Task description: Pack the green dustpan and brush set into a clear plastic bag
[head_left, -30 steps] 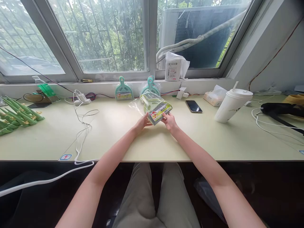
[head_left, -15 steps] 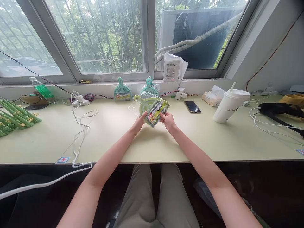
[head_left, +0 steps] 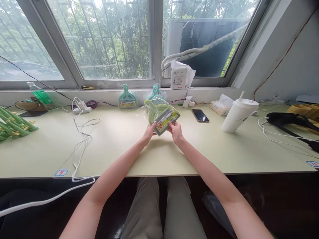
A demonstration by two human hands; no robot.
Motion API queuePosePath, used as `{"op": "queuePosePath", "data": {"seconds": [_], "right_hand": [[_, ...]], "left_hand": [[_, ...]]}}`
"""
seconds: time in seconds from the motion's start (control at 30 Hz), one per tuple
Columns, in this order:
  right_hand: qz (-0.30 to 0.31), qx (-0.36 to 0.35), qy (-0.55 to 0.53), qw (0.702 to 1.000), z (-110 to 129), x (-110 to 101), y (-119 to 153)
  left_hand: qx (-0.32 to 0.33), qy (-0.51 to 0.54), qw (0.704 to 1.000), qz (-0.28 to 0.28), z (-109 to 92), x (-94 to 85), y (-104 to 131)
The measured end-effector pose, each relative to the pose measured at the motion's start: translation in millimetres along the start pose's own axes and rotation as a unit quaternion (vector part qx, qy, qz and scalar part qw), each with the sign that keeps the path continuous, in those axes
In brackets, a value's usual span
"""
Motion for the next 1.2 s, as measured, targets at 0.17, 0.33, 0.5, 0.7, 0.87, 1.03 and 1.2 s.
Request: {"op": "queuePosePath", "data": {"seconds": [0.17, 0.33, 0.5, 0.7, 0.87, 1.03, 1.2], "right_hand": [[-0.012, -0.016, -0.014, 1.000, 4, -2, -1], [-0.009, -0.023, -0.005, 1.000, 1, 0, 1], [-0.005, -0.014, 0.015, 1.000, -9, 1, 2], [-0.001, -0.017, 0.044, 0.999, -16, 3, 1], [0.008, -0.024, 0.055, 0.998, -17, 3, 0], [0.012, -0.026, 0.055, 0.998, -19, 1, -3], [-0.017, -0.023, 0.055, 0.998, -18, -6, -8]], "left_hand": [[0.050, -0.066, 0.996, -0.035, -3, 7.4, 8], [0.298, -0.243, 0.870, -0.307, -30, -8.0, 26], [0.371, -0.471, 0.777, -0.194, -30, -5.3, 24], [0.402, -0.546, 0.725, -0.117, -14, 1.3, 15], [0.407, -0.578, 0.696, -0.130, -15, 2.1, 18], [0.393, -0.611, 0.682, -0.091, -18, 3.4, 20], [0.381, -0.634, 0.671, -0.045, -21, 10.5, 23]]}}
Point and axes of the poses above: each hand's wrist, its own y-axis away from the middle knuckle, its own x-axis out of the palm, z = x × y, the point moved 2 cm from there along -y, towards the middle knuckle, and after that the axes turned 7 degrees about -z, right-handed, at the moved point
